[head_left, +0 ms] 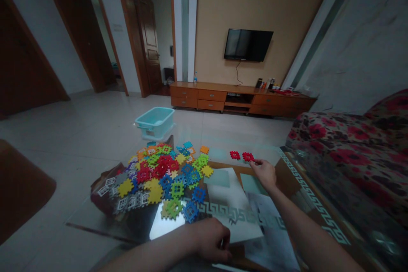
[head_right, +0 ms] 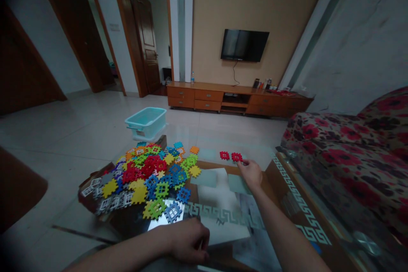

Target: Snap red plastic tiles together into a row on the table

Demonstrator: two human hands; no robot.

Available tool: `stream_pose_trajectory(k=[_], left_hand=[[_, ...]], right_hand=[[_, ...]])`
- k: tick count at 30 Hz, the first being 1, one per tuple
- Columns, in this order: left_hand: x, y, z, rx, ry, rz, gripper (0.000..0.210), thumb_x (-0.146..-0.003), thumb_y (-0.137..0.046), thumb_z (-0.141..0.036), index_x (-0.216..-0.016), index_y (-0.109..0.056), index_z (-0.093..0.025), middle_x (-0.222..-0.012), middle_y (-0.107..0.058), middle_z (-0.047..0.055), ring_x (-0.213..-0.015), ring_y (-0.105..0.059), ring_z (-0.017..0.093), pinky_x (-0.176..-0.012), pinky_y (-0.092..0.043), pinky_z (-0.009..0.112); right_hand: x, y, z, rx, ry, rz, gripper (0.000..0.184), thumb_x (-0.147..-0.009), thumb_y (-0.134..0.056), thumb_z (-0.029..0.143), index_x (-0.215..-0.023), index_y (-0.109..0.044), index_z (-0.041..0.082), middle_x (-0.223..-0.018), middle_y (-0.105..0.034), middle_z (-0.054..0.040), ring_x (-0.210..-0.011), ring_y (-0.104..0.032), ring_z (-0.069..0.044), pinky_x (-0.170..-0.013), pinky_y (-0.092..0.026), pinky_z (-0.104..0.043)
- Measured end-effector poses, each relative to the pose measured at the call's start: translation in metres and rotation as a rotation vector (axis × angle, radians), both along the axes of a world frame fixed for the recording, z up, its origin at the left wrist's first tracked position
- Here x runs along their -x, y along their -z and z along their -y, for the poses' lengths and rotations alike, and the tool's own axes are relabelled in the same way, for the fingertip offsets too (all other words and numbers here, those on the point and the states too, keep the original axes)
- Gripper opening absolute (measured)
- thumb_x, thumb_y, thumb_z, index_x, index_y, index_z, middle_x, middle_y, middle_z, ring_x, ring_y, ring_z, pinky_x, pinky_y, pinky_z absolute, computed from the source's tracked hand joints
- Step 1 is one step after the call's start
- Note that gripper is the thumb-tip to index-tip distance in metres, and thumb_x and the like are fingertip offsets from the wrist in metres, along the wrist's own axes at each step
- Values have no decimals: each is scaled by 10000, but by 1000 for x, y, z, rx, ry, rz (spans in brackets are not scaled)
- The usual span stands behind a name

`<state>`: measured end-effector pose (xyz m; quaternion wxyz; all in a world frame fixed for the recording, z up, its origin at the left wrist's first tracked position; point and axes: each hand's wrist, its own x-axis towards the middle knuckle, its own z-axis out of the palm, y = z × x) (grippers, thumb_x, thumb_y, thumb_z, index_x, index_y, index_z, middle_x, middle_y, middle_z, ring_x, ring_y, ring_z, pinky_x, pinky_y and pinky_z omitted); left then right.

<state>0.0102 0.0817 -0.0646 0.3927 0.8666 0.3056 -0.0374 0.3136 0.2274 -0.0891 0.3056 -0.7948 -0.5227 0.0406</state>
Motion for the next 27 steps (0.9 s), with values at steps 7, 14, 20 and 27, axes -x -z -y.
stream_pose_trajectory(k=[7, 14, 20, 27], left_hand=[[-2, -2, -1, -80, 56, -26, 176, -745, -668, -364, -832, -727, -222, -689, -694, 44, -592, -617, 216, -516, -414, 284], [0, -2, -1, -81, 58, -24, 198, -751, -644, -374, -847, -719, -218, -727, -713, 56, -625, -642, 231, -503, -382, 285], [3, -4, -1, -76, 61, 0, 181, -756, -639, -361, -843, -705, -216, -742, -709, 55, -649, -645, 231, -533, -414, 287], [3, -8, -2, -58, 64, 17, 141, -756, -635, -337, -798, -684, -213, -717, -689, 48, -634, -632, 221, -541, -433, 289]], right_hand=[[-5, 22, -26, 85, 37, -13, 406, -835, -612, 501, -1039, -775, 191, -983, -776, -105, -925, -720, -282, -683, -490, -295], [-9, 30, -33, 126, 49, 12, 386, -841, -617, 484, -1060, -770, 205, -988, -768, -104, -943, -711, -285, -703, -488, -304], [-9, 31, -33, 134, 41, 21, 380, -847, -602, 482, -1077, -770, 231, -986, -767, -100, -925, -716, -283, -688, -479, -300], [-11, 33, -32, 116, 12, 9, 388, -854, -594, 476, -1086, -769, 220, -925, -764, -86, -874, -719, -262, -664, -478, -282]])
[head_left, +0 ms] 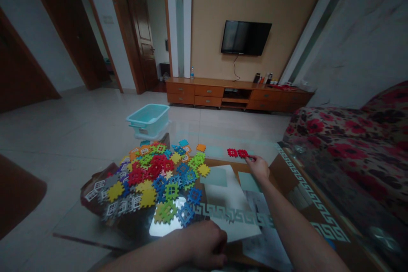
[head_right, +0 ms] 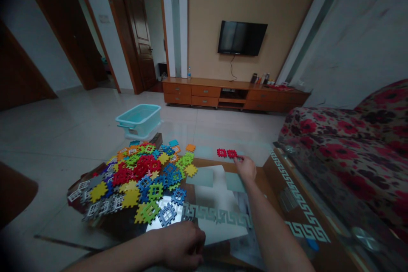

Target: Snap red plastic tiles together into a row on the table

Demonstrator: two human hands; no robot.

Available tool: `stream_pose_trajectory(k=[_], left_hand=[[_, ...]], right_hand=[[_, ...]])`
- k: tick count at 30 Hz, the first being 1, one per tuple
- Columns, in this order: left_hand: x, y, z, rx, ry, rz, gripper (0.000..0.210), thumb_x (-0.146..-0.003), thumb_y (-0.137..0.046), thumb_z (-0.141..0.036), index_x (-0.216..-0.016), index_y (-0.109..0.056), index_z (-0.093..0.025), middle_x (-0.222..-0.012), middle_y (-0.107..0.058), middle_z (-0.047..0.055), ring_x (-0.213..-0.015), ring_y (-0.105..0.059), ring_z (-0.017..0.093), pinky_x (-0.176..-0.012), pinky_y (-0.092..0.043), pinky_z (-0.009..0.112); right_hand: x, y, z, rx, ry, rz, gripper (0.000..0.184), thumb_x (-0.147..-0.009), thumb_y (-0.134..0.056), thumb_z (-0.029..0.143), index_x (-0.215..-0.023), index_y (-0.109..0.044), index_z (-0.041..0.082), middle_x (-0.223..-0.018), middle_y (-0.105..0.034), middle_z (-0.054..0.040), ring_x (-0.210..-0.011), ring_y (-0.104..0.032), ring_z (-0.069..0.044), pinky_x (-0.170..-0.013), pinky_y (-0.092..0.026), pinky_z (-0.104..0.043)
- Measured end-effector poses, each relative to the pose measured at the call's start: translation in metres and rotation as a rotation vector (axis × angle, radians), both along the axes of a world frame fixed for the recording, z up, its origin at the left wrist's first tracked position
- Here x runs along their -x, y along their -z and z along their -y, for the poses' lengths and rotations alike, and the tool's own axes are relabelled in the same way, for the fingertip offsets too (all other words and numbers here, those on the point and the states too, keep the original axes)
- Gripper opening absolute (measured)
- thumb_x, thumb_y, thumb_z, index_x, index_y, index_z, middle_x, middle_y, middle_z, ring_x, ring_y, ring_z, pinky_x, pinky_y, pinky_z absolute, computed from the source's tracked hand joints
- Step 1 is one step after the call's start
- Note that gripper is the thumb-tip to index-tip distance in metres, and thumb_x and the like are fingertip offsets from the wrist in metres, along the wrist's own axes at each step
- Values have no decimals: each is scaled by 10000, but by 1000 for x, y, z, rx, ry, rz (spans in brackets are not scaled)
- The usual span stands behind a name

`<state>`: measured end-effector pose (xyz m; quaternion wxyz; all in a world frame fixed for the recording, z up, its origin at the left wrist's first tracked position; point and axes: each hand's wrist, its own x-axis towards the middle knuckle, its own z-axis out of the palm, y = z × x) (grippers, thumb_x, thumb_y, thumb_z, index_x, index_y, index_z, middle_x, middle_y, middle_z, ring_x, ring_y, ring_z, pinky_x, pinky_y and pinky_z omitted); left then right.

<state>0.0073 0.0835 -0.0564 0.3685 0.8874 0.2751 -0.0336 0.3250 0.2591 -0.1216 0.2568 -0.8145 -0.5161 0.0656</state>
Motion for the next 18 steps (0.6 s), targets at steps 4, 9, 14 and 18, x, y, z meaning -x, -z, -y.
stream_pose_trajectory(k=[4, 9, 14, 18], left_hand=[[0, 1, 0, -11, -4, -16, 149, -756, -629, -338, -805, -689, -211, -718, -691, 52, -629, -629, 219, -537, -428, 285], [1, 7, 0, -10, -1, -4, 150, -755, -632, -331, -817, -691, -209, -725, -696, 54, -635, -633, 218, -543, -427, 284], [2, 5, 0, -8, -9, -19, 151, -765, -635, -338, -834, -690, -215, -730, -692, 50, -629, -632, 219, -521, -413, 283], [2, 6, 1, -15, -14, -19, 160, -766, -634, -349, -834, -689, -215, -740, -696, 55, -645, -641, 228, -529, -410, 290]], right_hand=[[-1, 0, 1, -7, -6, -11, 403, -854, -590, 490, -1087, -767, 213, -893, -756, -71, -839, -715, -246, -647, -471, -272], [0, 1, 0, -12, -2, -15, 423, -850, -591, 499, -1087, -765, 196, -876, -746, -72, -802, -705, -235, -627, -459, -264], [1, 2, 0, -22, 5, -8, 427, -846, -595, 502, -1082, -764, 188, -871, -737, -70, -793, -694, -228, -631, -461, -268], [2, 1, 0, -20, 14, -8, 403, -839, -600, 496, -1059, -769, 204, -875, -736, -65, -797, -693, -224, -644, -467, -267]])
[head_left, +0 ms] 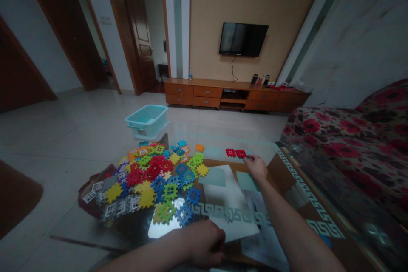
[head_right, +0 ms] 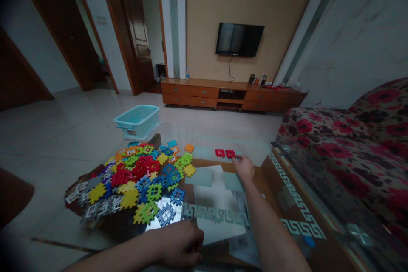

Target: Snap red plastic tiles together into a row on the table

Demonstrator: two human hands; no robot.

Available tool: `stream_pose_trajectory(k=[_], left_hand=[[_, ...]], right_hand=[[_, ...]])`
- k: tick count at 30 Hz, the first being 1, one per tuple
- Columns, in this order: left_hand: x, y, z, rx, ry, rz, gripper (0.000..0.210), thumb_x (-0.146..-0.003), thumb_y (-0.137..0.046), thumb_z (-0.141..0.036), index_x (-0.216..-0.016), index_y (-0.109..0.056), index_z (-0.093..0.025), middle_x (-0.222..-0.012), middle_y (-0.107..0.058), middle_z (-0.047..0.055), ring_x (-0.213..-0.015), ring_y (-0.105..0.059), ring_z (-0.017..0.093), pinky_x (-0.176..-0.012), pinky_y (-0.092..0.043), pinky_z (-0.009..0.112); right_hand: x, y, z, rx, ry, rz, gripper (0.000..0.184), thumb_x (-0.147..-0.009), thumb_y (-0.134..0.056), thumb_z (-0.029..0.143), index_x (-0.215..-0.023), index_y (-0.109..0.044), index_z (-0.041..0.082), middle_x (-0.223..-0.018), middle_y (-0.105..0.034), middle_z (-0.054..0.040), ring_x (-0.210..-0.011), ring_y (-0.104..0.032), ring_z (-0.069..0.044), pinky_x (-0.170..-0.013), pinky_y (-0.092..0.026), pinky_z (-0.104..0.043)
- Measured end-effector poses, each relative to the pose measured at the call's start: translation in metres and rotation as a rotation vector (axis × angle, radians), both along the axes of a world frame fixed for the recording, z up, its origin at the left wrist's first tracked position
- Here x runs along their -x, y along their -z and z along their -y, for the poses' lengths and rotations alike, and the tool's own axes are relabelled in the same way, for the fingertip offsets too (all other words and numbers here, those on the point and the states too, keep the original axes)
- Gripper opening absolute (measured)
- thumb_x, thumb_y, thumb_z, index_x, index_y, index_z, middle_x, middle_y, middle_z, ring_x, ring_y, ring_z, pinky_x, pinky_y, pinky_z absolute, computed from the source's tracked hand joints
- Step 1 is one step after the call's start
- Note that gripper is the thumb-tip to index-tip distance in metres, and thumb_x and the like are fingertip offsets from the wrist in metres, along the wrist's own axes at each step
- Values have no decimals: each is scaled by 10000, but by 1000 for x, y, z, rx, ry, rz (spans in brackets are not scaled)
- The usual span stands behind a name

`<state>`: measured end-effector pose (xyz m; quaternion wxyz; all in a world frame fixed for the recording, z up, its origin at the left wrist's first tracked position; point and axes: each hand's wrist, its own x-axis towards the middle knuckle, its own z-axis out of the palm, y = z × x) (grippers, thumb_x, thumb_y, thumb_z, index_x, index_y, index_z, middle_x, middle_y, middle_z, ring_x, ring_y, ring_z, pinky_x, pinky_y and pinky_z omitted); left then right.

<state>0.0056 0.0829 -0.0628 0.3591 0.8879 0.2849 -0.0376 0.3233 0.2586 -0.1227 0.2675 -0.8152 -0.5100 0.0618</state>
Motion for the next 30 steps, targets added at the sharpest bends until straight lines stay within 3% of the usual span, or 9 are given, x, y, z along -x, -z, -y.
stream_pose_trajectory(k=[8, 30], left_hand=[[0, 5, -1, -10, 16, 21, 138, -763, -621, -336, -804, -670, -214, -741, -701, 61, -642, -636, 227, -534, -402, 290], [-2, -8, -2, -24, 61, -62, 206, -800, -593, -352, -896, -697, -203, -832, -730, 64, -734, -679, 232, -605, -501, 289]], right_hand=[[1, -1, 1, 4, 7, 10, 372, -840, -602, 477, -1050, -765, 217, -900, -741, -62, -827, -694, -236, -661, -470, -279], [-1, 4, -4, 46, 8, 36, 379, -841, -606, 518, -1054, -764, 247, -942, -754, -57, -839, -699, -230, -679, -477, -271]])
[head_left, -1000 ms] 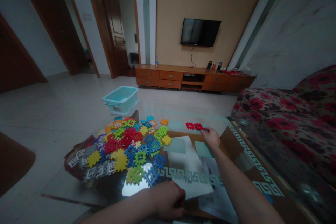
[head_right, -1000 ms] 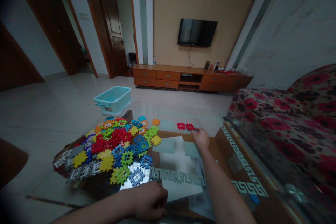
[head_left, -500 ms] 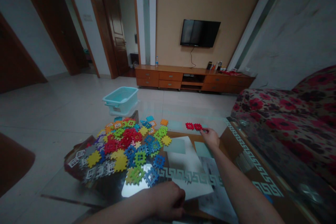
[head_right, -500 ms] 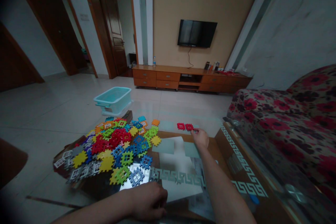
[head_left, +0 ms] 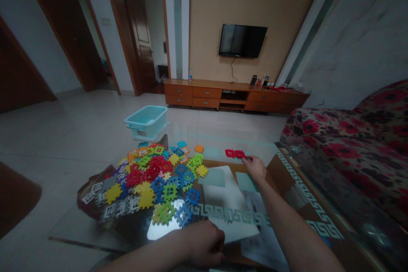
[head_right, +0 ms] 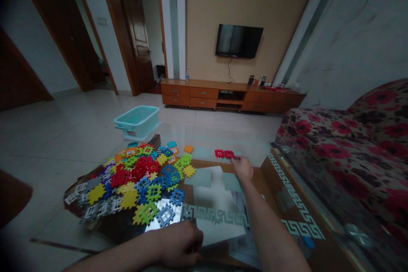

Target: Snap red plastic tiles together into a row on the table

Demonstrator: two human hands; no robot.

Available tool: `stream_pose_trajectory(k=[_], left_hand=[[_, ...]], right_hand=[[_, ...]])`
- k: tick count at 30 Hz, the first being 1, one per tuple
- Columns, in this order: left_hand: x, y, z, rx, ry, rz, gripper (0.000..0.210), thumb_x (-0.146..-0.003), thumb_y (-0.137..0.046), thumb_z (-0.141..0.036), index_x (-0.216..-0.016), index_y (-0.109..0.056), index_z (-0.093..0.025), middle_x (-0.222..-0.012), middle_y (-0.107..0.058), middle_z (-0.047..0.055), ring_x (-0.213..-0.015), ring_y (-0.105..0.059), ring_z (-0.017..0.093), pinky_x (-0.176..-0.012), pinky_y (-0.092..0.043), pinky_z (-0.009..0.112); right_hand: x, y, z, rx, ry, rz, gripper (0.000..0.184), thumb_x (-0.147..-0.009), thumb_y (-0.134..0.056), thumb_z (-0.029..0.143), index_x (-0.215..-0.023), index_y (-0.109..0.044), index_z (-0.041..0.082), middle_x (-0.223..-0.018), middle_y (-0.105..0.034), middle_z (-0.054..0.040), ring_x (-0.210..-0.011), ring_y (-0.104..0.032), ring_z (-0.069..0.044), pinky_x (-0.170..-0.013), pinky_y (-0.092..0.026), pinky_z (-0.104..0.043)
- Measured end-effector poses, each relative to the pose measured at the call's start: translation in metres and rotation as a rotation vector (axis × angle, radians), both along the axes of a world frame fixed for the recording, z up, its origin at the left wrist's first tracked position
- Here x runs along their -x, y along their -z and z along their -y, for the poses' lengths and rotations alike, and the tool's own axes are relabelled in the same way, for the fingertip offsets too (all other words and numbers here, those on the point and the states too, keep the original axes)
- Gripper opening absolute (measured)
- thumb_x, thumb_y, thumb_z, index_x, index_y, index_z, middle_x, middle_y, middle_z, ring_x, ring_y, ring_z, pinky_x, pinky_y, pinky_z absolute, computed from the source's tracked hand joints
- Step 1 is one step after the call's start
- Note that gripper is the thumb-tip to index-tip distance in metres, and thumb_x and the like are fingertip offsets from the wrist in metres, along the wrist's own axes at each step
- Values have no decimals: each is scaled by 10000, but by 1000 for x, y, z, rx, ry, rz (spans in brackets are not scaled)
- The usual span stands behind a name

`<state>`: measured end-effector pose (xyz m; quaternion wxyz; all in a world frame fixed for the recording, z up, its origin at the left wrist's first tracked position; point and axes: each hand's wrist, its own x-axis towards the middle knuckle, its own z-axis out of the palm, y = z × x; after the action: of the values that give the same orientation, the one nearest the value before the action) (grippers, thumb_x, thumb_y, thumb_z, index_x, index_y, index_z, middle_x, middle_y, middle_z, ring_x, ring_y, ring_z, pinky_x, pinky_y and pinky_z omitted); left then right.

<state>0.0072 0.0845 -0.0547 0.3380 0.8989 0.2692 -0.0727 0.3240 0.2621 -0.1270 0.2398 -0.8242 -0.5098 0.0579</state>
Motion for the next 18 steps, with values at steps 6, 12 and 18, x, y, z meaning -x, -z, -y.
stream_pose_trajectory(k=[6, 12, 18], left_hand=[[-1, 2, 1, 4, -9, -1, 195, -799, -597, -345, -894, -693, -203, -832, -736, 74, -756, -690, 247, -632, -514, 304], [0, 3, -1, 6, 0, 3, 204, -801, -593, -351, -900, -695, -204, -827, -729, 64, -729, -681, 233, -586, -486, 285], [1, 5, 0, -3, -6, 5, 217, -801, -596, -376, -894, -692, -205, -841, -734, 72, -745, -688, 242, -602, -490, 290]], right_hand=[[2, -2, 0, 5, -9, 6, 366, -824, -622, 516, -1048, -766, 264, -942, -754, -46, -835, -697, -225, -693, -482, -276], [2, -3, 1, 2, -14, 15, 355, -813, -633, 514, -1010, -772, 253, -912, -751, -44, -820, -698, -223, -679, -481, -271], [3, -4, 2, -8, -19, 22, 360, -810, -634, 521, -1002, -767, 247, -898, -750, -37, -803, -697, -217, -656, -469, -262]])
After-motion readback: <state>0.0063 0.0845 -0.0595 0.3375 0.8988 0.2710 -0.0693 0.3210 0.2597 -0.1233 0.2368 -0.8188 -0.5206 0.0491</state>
